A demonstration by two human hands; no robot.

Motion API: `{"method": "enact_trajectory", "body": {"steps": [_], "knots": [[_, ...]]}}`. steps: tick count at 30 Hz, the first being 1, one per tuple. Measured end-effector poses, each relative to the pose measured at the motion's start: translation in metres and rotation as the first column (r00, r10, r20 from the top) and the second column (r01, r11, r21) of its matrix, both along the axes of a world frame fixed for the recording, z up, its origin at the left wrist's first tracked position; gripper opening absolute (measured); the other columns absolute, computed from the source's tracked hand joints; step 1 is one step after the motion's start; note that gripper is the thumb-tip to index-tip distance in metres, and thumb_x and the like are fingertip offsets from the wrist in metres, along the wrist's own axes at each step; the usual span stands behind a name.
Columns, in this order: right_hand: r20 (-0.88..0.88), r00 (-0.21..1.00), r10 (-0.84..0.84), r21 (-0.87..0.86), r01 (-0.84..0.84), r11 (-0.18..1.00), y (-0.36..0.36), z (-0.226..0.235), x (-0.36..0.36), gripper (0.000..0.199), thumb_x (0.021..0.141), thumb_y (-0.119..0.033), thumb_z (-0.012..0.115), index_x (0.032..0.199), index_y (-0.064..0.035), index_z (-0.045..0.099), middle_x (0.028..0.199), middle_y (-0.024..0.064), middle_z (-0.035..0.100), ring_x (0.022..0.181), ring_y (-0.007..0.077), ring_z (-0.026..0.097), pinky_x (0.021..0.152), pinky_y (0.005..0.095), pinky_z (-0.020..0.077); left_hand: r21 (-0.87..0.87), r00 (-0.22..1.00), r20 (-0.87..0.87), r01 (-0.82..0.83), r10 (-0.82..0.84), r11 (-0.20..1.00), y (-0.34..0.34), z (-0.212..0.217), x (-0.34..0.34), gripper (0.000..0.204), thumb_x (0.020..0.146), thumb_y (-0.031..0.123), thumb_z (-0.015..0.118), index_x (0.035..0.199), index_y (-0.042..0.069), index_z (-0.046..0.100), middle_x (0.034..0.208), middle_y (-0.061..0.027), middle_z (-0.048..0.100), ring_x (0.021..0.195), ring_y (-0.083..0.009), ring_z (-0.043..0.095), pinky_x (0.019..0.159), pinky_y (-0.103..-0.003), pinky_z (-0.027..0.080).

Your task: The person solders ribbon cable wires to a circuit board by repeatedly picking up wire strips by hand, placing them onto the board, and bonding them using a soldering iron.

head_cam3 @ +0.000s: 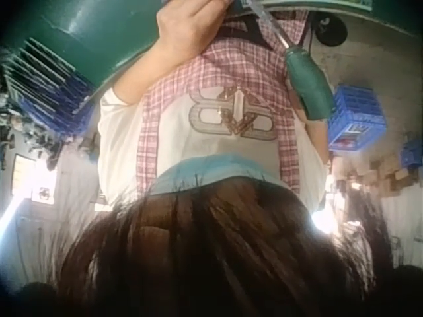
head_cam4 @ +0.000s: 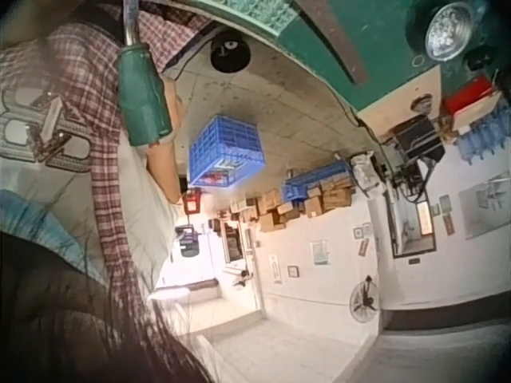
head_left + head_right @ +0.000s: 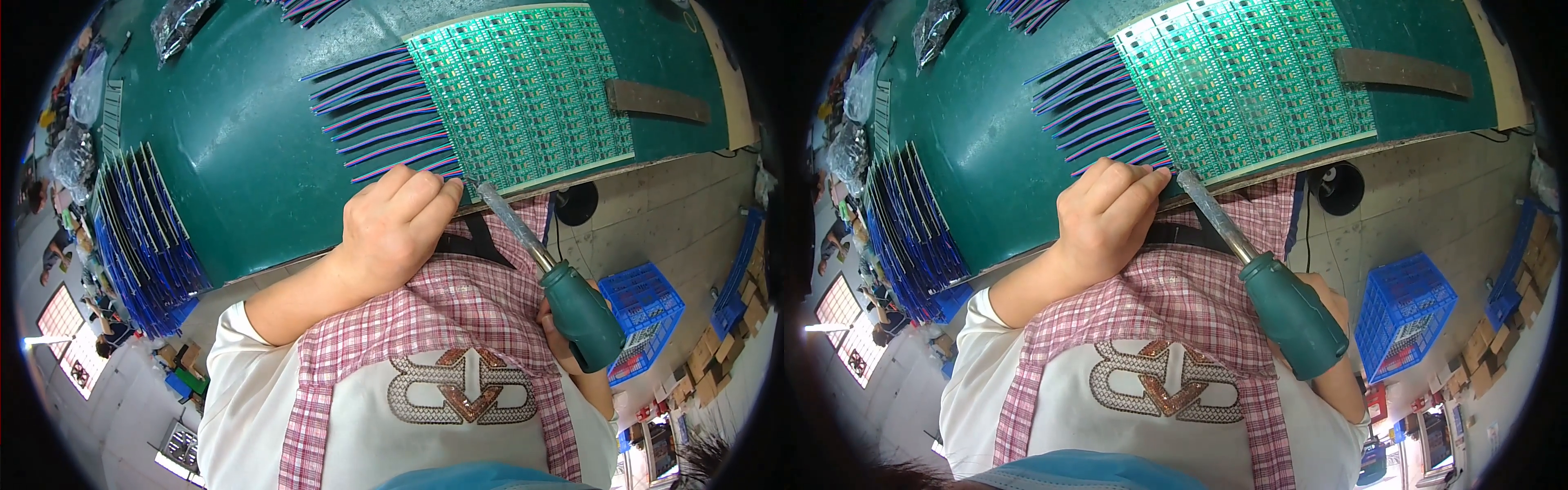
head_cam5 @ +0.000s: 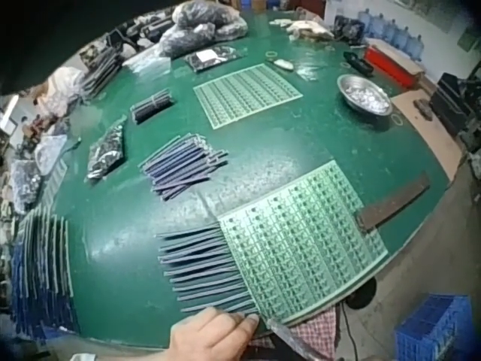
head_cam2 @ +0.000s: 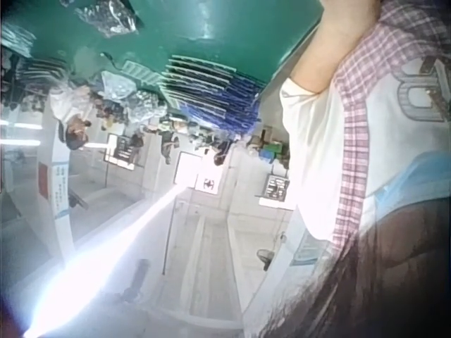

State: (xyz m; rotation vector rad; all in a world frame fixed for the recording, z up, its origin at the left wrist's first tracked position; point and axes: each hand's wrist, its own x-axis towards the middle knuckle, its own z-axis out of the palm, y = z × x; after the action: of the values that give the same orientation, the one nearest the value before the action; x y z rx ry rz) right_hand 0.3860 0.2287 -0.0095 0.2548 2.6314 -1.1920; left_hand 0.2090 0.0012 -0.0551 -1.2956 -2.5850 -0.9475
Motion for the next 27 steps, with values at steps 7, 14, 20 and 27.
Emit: {"method": "enact_trajectory", "body": {"steps": [7, 14, 20, 27], "knots": [[0.163, 0.987, -0.005, 0.036, -0.001, 0.999, 0.0, 0.005, 0.002, 0.004, 0.076, -0.008, 0.071, 0.077, -0.0072, 0.066, 0.074, 0.0041, 0.067, 0.07, 0.0233, 0.06, 0.066, 0.0349, 0.0451, -0.011, 1.0, 0.03, 0.001, -0.001, 1.0, -0.001, 0.001, 0.0, 0.03, 0.065, -0.006, 0.075, 0.094, 0.0, 0.07, 0.078, -0.007, 0.061, 0.065, -0.0217, 0.059, 0.056, -0.032, 0.049], [0.028, 1.0, -0.011, 0.009, 0.011, 1.0, 0.002, 0.002, 0.004, 0.013, 0.079, -0.02, 0.074, 0.083, -0.0093, 0.067, 0.071, 0.0046, 0.066, 0.066, 0.0234, 0.062, 0.064, 0.0335, 0.0478, -0.01, 0.999, 0.034, 0.003, -0.003, 1.0, 0.0, 0.001, -0.001, 0.03, 0.065, -0.006, 0.074, 0.094, 0.0, 0.07, 0.079, -0.0071, 0.062, 0.065, -0.0217, 0.059, 0.056, -0.032, 0.049], [0.228, 0.969, -0.096, -0.104, 0.123, 0.987, 0.002, 0.008, -0.002, 0.016, 0.081, -0.023, 0.073, 0.082, -0.0085, 0.067, 0.07, 0.0049, 0.065, 0.064, 0.0226, 0.061, 0.065, 0.0322, 0.0473, -0.003, 1.0, 0.017, -0.001, 0.001, 1.0, 0.001, 0.001, 0.0, 0.029, 0.065, -0.006, 0.074, 0.093, 0.0, 0.07, 0.078, -0.007, 0.061, 0.064, -0.0215, 0.059, 0.056, -0.032, 0.049], [0.058, 0.998, -0.021, -0.004, 0.022, 1.0, 0.001, 0.001, 0.007, 0.008, 0.078, -0.008, 0.069, 0.074, -0.0052, 0.063, 0.071, 0.0057, 0.065, 0.068, 0.0215, 0.058, 0.064, 0.0338, 0.0446, 0.003, 1.0, -0.017, -0.013, 0.013, 1.0, 0.002, 0.001, 0.001, 0.029, 0.066, -0.005, 0.075, 0.094, 0.0, 0.07, 0.077, -0.0069, 0.06, 0.064, -0.021, 0.059, 0.054, -0.031, 0.049]]}}
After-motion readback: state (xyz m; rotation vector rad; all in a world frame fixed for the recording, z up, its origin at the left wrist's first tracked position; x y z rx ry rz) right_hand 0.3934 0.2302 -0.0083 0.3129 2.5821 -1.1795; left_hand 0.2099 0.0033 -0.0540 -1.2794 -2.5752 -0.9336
